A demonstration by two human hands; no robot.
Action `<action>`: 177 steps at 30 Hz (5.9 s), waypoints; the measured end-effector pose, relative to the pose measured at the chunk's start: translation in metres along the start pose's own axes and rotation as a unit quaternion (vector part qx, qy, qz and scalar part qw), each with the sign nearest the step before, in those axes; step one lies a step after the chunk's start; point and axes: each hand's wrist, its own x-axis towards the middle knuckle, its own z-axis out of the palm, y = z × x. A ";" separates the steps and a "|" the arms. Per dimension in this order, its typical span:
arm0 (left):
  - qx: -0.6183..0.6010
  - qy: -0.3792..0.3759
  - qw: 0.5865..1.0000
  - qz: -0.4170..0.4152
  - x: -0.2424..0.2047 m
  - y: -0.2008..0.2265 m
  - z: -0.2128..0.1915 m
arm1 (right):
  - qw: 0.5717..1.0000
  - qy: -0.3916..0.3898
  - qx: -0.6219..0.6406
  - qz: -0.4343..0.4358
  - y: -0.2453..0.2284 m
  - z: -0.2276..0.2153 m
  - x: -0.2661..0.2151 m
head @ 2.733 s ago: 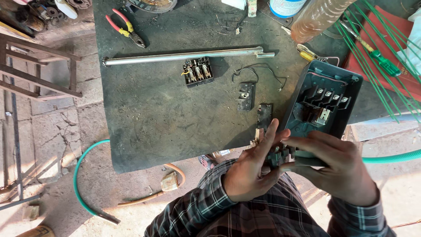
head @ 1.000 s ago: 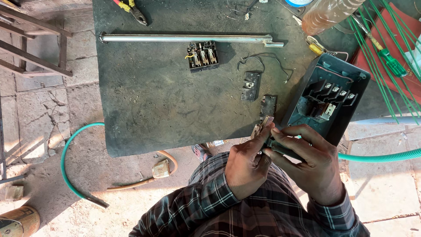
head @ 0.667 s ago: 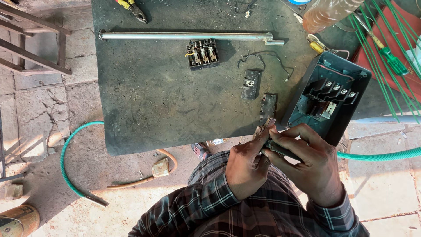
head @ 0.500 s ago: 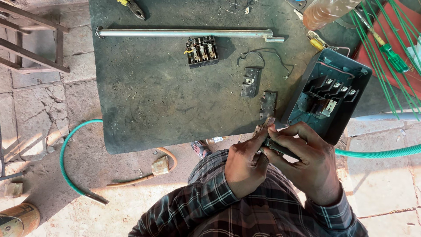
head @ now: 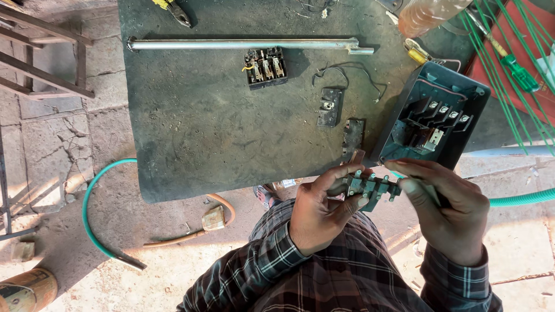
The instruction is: The person assembles small electrical components on a workbench, using a screwdriver to tighten terminals and aligning parts into a black plastic housing. The person handles multiple small modules and wires, placing them into the housing and adjusting connections.
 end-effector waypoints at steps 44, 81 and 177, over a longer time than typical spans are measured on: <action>-0.031 0.022 0.999 -0.029 0.010 0.002 -0.009 | 0.987 -0.085 -0.078 -0.115 0.012 0.024 0.024; -0.219 -0.122 0.963 -0.095 0.031 -0.020 -0.027 | 0.993 0.040 0.023 0.108 0.054 -0.021 0.015; -0.388 0.063 0.891 -0.227 -0.002 0.005 -0.056 | 0.998 -0.055 0.019 0.020 0.024 0.009 0.008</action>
